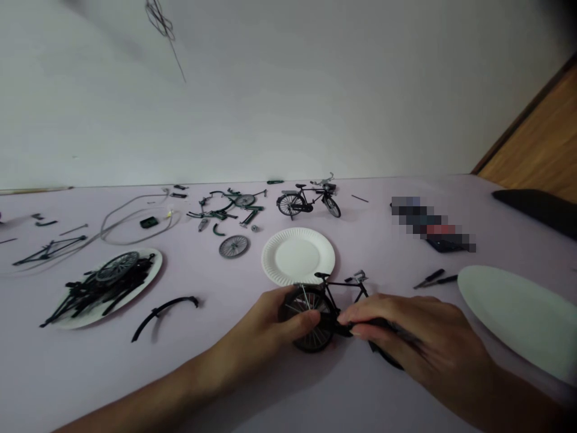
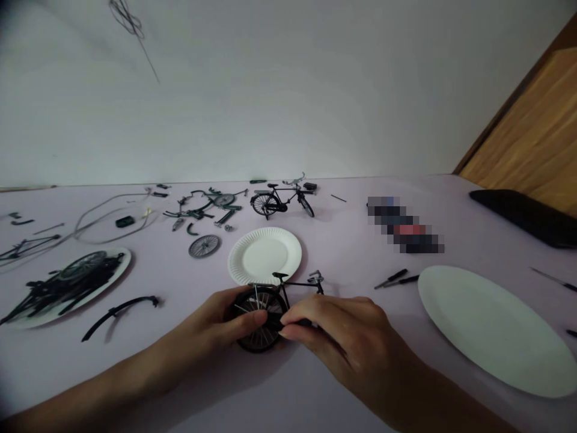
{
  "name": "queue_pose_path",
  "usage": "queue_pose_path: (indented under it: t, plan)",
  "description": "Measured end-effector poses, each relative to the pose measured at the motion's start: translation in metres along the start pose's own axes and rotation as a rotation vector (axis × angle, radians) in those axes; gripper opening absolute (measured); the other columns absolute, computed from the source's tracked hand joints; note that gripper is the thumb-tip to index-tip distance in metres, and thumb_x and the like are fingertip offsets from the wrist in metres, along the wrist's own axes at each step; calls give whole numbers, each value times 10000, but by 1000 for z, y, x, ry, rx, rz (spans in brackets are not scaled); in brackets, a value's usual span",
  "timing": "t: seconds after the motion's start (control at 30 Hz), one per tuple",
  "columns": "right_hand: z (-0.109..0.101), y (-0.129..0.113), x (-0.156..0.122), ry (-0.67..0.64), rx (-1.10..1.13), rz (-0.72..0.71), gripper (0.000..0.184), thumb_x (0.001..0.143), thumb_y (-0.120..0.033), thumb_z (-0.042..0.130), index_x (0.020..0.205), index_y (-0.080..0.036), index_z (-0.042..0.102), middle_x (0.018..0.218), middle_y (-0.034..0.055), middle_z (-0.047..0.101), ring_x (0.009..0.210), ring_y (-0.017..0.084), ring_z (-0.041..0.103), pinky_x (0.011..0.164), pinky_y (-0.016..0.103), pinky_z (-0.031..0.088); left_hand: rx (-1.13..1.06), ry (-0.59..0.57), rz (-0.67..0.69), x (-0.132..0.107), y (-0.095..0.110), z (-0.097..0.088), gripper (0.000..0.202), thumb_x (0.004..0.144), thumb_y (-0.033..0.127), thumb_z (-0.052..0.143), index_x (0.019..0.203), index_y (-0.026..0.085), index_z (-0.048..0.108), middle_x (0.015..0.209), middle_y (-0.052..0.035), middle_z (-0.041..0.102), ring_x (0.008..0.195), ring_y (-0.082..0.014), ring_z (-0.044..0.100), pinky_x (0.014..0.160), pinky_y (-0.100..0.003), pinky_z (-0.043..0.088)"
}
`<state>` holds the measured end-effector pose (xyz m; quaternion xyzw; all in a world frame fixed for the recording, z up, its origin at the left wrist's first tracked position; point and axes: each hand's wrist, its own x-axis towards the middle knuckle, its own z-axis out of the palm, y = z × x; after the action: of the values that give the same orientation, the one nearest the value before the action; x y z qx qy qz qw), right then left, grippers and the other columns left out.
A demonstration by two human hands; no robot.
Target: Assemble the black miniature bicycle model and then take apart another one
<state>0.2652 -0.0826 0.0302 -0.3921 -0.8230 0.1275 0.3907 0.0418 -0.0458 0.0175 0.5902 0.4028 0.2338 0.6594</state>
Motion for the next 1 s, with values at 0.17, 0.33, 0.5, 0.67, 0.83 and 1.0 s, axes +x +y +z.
queue_pose_path:
  t: [0.17,0.33,0.5,0.67,0.83,1.0]
  plan:
    - [-1,0,-2,2,0,8,123,960,-289,573,945,-248,687,806,-30,768,649,125,730,601,195,580,1,0,4,1,1,0,326,899,417,640,1083,150,667,1031,-70,725,971,-231,652,840,-293,503]
    - [1,2,-6,-12,-49,-31,120,979,-273,554,1001,-234,665,870,-24,770,712,122,737,647,196,574,-1,12,-6,1,2,0,306,895,405,650,1072,156,675,1006,-59,728,944,-212,653,809,-267,508]
    - [6,4,-7,-25,-55,-100,102,961,-275,595,1028,-220,648,883,-6,765,727,144,738,652,230,575,-22,3,7,1,2,0,269,901,380,653,1042,152,677,990,-44,718,929,-183,646,805,-238,499]
    - [10,6,-8,-25,-33,-82,65,942,-269,627,987,-225,643,842,-8,754,712,152,732,616,248,553,-16,-9,1,0,-1,0,287,916,381,632,1072,141,649,1035,-63,702,946,-196,633,815,-262,487]
    - [12,6,-10,-16,-66,-86,96,941,-299,627,961,-207,646,798,-8,740,663,141,714,603,254,526,16,13,-11,0,-1,0,301,901,386,641,1067,135,642,999,-60,686,928,-203,612,806,-276,480]
    - [14,6,-11,-6,-73,-104,105,939,-290,635,939,-186,646,784,-8,722,660,127,697,605,240,514,31,3,-3,0,1,0,276,907,379,631,1047,141,647,985,-47,682,922,-196,603,794,-269,470]
